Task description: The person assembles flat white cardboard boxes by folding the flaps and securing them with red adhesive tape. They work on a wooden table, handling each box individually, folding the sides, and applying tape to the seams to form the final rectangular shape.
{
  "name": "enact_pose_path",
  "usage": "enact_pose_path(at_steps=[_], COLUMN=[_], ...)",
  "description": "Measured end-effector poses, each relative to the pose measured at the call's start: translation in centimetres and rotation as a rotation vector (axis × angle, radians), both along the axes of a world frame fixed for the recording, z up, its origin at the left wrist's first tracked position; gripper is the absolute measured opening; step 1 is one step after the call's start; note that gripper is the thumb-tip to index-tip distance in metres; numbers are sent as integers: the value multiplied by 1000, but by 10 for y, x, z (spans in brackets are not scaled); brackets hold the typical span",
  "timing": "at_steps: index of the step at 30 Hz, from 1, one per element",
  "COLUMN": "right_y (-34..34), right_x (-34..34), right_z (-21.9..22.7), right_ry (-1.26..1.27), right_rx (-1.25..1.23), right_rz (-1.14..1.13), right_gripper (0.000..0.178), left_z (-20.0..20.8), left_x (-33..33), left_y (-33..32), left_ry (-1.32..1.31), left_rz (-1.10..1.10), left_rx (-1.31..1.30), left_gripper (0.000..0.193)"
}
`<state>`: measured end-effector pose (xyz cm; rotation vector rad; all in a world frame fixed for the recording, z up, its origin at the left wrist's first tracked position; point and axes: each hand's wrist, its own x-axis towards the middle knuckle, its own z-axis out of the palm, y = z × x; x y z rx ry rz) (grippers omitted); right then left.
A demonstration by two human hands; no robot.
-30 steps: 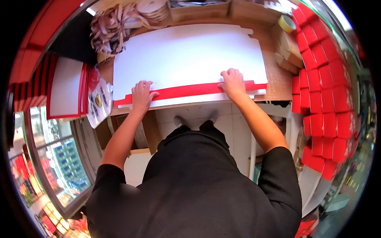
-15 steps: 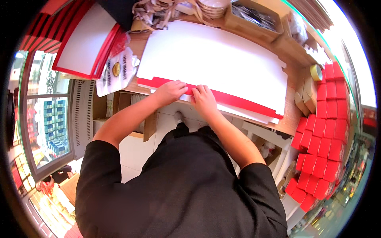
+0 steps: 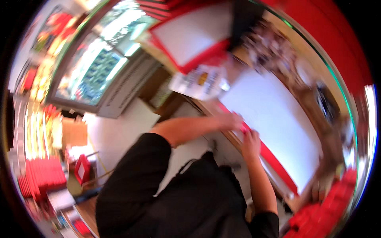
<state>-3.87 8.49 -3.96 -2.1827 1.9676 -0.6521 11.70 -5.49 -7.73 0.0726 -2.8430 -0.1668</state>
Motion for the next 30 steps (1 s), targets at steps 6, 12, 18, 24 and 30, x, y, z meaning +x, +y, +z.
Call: enact_pose_path(at_steps=[6, 12, 18, 24, 30], right_y=[-2, -11, -22, -25, 9], right_x=[-10, -4, 2, -18, -42], right_z=[2, -2, 8, -4, 2], right_ry=[98, 117, 81, 139, 206], right_rx=[115, 76, 103, 150, 202], right_rz=[63, 77, 86, 5, -55], right_gripper=[18, 19, 14, 13, 9], left_z=[-10, -8, -9, -19, -18], left_x=[7, 4, 3, -11, -8], left_y=[4, 5, 10, -14, -9], left_ry=[166, 196, 222, 200, 222], left_rz=[248, 243, 320, 218, 224], left_rx=[-36, -26, -29, 68, 87], left_gripper=[10, 9, 9, 8, 12])
